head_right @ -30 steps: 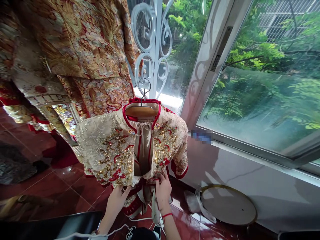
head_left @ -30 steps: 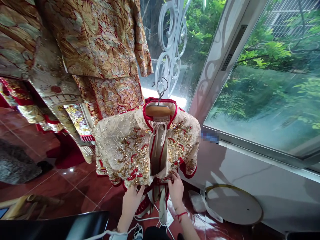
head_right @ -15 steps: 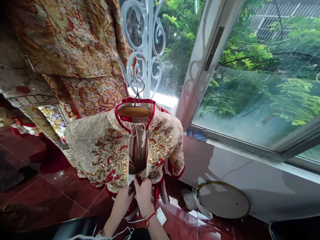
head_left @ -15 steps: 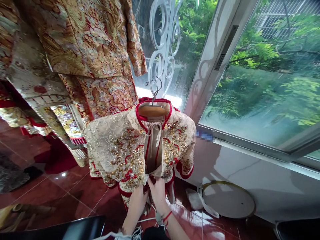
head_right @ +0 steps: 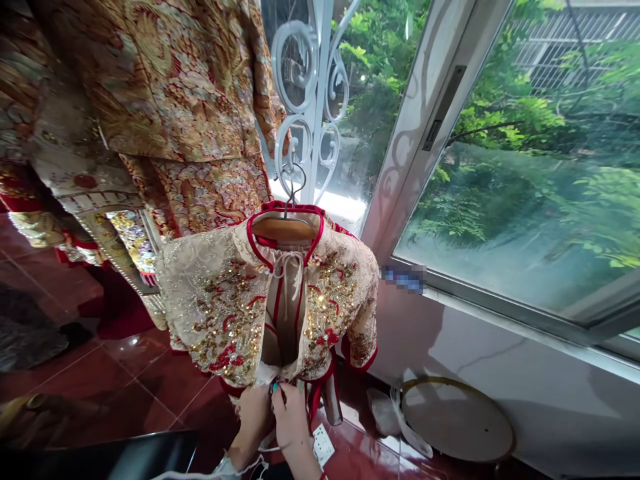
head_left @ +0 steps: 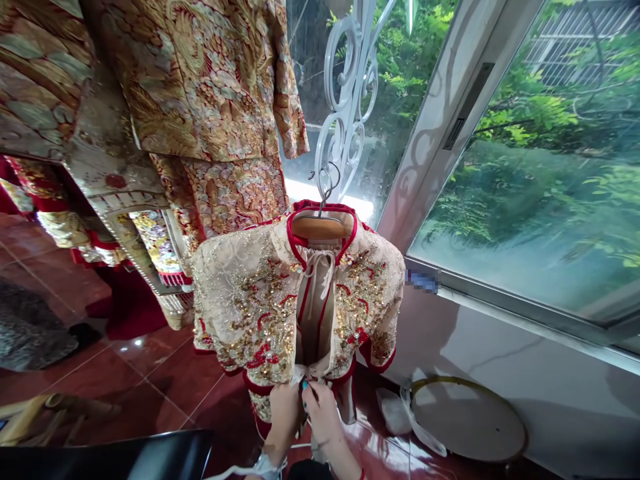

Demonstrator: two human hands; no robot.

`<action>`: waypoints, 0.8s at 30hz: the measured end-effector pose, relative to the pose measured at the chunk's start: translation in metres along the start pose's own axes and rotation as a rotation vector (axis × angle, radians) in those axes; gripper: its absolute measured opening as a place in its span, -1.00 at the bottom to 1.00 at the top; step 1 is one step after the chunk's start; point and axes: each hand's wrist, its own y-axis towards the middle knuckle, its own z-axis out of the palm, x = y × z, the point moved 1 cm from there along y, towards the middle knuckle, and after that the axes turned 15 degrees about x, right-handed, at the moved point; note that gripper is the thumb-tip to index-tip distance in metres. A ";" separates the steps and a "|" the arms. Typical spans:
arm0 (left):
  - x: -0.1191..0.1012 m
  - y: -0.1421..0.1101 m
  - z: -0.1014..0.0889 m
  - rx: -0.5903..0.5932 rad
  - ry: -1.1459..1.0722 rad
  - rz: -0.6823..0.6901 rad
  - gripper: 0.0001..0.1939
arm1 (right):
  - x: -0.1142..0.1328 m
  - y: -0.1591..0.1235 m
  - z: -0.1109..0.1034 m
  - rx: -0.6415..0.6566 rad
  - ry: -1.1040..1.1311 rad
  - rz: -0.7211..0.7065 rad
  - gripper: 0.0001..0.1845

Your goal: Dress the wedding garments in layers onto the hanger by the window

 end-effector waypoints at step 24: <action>-0.036 -0.018 -0.060 -0.440 -0.001 0.194 -0.84 | 0.116 -0.001 0.003 0.064 0.366 -0.067 -0.50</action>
